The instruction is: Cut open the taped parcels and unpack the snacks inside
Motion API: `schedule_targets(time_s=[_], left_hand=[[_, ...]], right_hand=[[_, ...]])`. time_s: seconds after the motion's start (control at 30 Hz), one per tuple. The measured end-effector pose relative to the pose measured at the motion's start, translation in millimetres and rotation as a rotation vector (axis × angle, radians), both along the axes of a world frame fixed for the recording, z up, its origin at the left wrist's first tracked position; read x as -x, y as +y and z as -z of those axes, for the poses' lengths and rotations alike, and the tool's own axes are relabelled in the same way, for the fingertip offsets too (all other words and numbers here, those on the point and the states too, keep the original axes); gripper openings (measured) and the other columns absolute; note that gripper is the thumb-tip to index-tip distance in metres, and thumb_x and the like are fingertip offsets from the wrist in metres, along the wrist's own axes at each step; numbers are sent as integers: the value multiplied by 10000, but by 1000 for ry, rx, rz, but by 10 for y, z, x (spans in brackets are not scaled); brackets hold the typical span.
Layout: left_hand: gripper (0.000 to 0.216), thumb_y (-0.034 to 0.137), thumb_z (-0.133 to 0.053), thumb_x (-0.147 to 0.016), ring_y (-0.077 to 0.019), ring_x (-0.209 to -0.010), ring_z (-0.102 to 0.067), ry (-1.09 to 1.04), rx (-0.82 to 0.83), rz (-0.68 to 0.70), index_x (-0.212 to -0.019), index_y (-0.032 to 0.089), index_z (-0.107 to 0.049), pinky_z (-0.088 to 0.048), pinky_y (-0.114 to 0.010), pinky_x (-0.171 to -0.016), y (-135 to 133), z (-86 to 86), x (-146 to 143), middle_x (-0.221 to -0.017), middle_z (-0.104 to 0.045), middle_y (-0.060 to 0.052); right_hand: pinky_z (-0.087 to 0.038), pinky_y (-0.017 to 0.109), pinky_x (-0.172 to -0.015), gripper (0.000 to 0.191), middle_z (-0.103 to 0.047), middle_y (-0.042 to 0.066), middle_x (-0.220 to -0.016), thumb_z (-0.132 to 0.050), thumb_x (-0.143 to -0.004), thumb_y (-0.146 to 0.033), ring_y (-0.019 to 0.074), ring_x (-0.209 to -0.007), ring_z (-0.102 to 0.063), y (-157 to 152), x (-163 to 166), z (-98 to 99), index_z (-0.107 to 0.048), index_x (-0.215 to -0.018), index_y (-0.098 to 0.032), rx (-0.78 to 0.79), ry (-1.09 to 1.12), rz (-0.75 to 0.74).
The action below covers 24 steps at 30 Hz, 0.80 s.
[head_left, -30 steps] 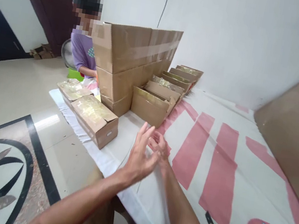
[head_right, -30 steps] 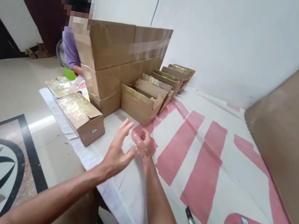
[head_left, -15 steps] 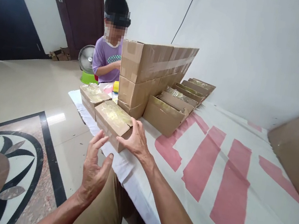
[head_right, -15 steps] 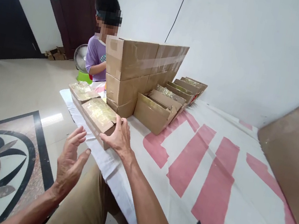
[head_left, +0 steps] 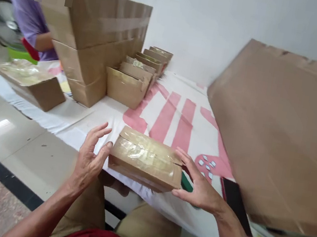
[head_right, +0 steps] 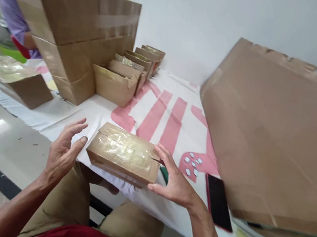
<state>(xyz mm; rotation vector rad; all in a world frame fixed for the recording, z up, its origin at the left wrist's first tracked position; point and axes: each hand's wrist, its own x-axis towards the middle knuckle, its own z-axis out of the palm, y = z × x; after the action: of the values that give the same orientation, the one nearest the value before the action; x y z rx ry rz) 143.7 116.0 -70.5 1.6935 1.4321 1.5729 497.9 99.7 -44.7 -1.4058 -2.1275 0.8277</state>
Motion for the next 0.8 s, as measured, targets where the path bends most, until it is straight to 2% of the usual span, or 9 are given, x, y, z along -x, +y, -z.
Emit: schedule_targets(time_s=[0.07, 0.13, 0.2, 0.27, 0.4, 0.53, 0.67, 0.73, 0.8], left_hand=[[307, 359, -605, -951, -280, -1366, -578, 63, 21, 68, -1225, 245, -684, -461, -503, -1163, 75, -4, -119, -1430, -638, -105], [286, 373, -608, -938, -275, -1320, -616, 107, 35, 97, -1166, 236, -714, -489, -482, -1141, 134, 10, -207, -1393, -663, -105], [269, 381, -602, -933, -270, -1303, -630, 116, 51, 94, -1117, 235, -732, -503, -463, -1129, 152, 31, -264, -1377, -673, -103], [261, 386, -596, -931, -268, -1302, -630, 118, 65, 72, -1092, 240, -740, -512, -452, -1121, 127, 48, -297, -1370, -679, -97], [246, 381, -612, -909, -271, -1276, -641, 143, 65, 14, -1068, 253, -749, -520, -451, -1109, 41, 53, -320, -1345, -691, -86], [231, 380, -633, -894, -271, -1241, -654, 109, 81, 26, -1050, 256, -749, -534, -441, -1081, 38, 32, -312, -1328, -699, -75], [302, 384, -599, -909, -266, -1218, -663, -56, 169, 33, -1123, 225, -739, -532, -417, -1066, 126, 13, -290, -1285, -732, -73], [351, 374, -575, -911, -264, -1180, -680, -163, 235, 24, -1174, 203, -732, -528, -424, -1065, 193, 11, -284, -1236, -755, -75], [371, 365, -563, -906, -268, -1172, -686, -250, 295, 36, -1185, 188, -730, -523, -434, -1066, 263, 16, -285, -1246, -756, -80]], right_hand=[[-440, 529, -1190, 1027, -359, 123, -1687, -855, -729, -544, 349, -1527, -398, -144, -172, 23, -372, -1605, -310, -19, 57, 59], [-506, 513, -1126, 951, -493, 147, -1598, -810, -773, -587, 338, -1430, -530, -261, -355, 85, -408, -1582, -290, -54, 110, 195], [-596, 471, -969, 719, -685, 145, -1366, -709, -870, -557, 301, -1182, -703, -363, -510, 212, -514, -1498, -266, -72, 69, 374], [-617, 428, -822, 512, -760, 119, -1159, -634, -916, -498, 268, -959, -748, -440, -583, 402, -628, -1359, -241, -77, -64, 480], [-568, 462, -886, 393, -750, 131, -1165, -624, -904, -393, 311, -1043, -707, -473, -466, 803, -690, -1241, -203, -166, -412, 442], [-550, 467, -854, 332, -742, 146, -1074, -571, -914, -277, 328, -985, -690, -411, -340, 1020, -693, -1210, -187, -198, -584, 436], [-574, 463, -861, 322, -751, 134, -1074, -447, -972, -337, 314, -1001, -703, -401, -452, 1010, -679, -1161, -219, -257, -370, 483], [-596, 452, -784, 359, -767, 121, -1020, -414, -981, -424, 313, -933, -727, -405, -567, 875, -682, -1134, -239, -212, -201, 577], [-582, 422, -607, 395, -754, 87, -826, -421, -974, -521, 296, -718, -716, -406, -667, 632, -697, -1103, -270, -99, -57, 677]])
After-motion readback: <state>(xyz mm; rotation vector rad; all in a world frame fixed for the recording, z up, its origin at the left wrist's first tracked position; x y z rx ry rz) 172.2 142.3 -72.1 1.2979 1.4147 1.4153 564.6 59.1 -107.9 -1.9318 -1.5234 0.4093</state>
